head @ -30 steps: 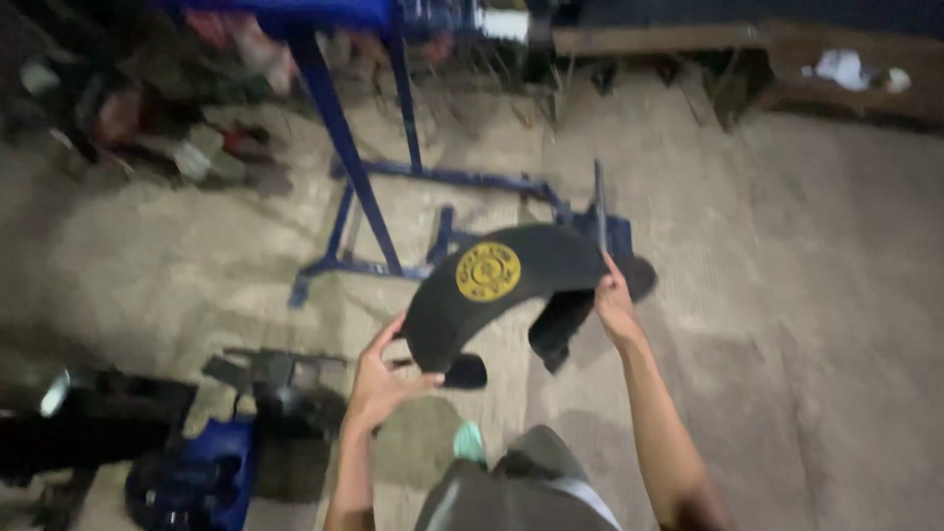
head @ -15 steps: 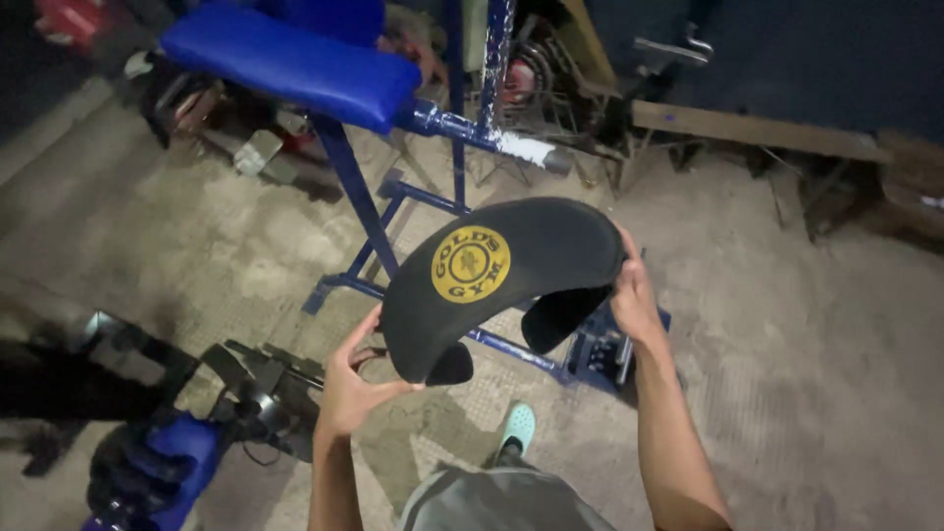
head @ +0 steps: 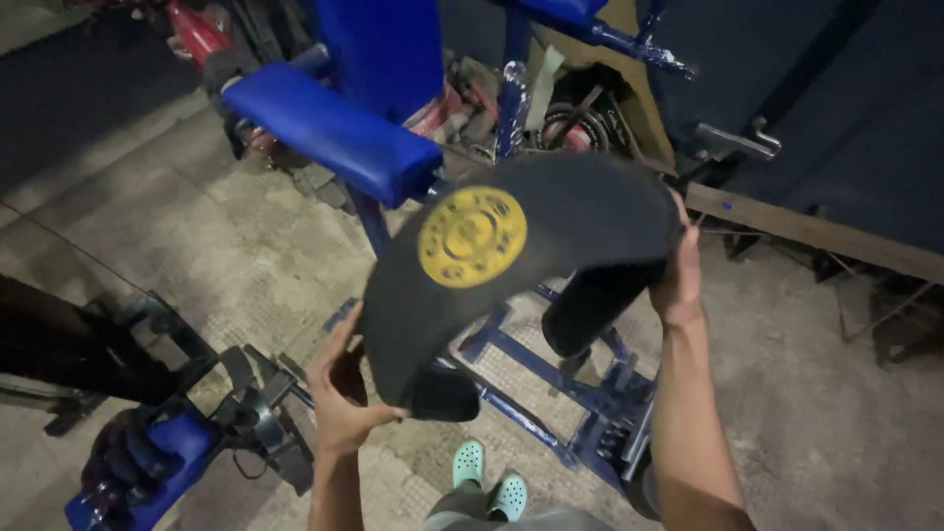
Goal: Wiping down and organizing various pieces of gym equipment including a barbell, weight clips, and a weight bench.
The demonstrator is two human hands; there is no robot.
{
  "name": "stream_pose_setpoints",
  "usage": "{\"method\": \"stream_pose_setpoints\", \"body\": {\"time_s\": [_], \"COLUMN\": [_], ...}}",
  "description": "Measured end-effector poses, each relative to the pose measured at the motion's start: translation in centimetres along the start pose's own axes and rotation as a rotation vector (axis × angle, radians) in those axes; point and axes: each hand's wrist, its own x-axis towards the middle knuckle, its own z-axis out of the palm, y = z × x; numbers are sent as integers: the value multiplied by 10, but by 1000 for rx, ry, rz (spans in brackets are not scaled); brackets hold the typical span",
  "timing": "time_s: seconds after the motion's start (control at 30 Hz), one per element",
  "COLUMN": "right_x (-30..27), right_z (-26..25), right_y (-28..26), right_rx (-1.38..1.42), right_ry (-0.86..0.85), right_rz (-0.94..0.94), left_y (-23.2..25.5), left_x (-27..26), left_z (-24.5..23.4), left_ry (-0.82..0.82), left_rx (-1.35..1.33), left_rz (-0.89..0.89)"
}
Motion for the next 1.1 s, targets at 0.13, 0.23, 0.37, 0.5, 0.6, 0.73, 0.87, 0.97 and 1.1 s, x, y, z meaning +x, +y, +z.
{"method": "stream_pose_setpoints", "body": {"time_s": [0.13, 0.23, 0.37, 0.5, 0.6, 0.73, 0.87, 0.97, 1.1], "right_x": [35, 66, 98, 124, 139, 138, 153, 161, 139], "right_z": [-18, -43, -49, -72, -67, -64, -4, 3, -7], "right_y": [23, 46, 29, 51, 75, 111, 55, 62, 124], "right_rx": [186, 193, -269, -705, -477, -257, -95, -239, 102], "right_ry": [38, 27, 88, 46, 49, 33, 57, -6, -65], "right_rz": [7, -5, -67, -224, -35, 82, 184, 220, 482], "left_y": [5, 18, 18, 7, -12, -26, -33, -41, -57], "left_x": [29, 57, 78, 91, 88, 81, 81, 80, 63], "left_z": [11, 24, 33, 38, 36, 41, 41, 34, 14], "left_ry": [47, 92, 136, 167, 151, 71, 146, 221, 161], "left_rx": [-74, -40, -89, 4, -95, -13, 19, -21, 250], "left_rz": [62, 82, 32, -19, -46, 1, -11, -66, -81]}}
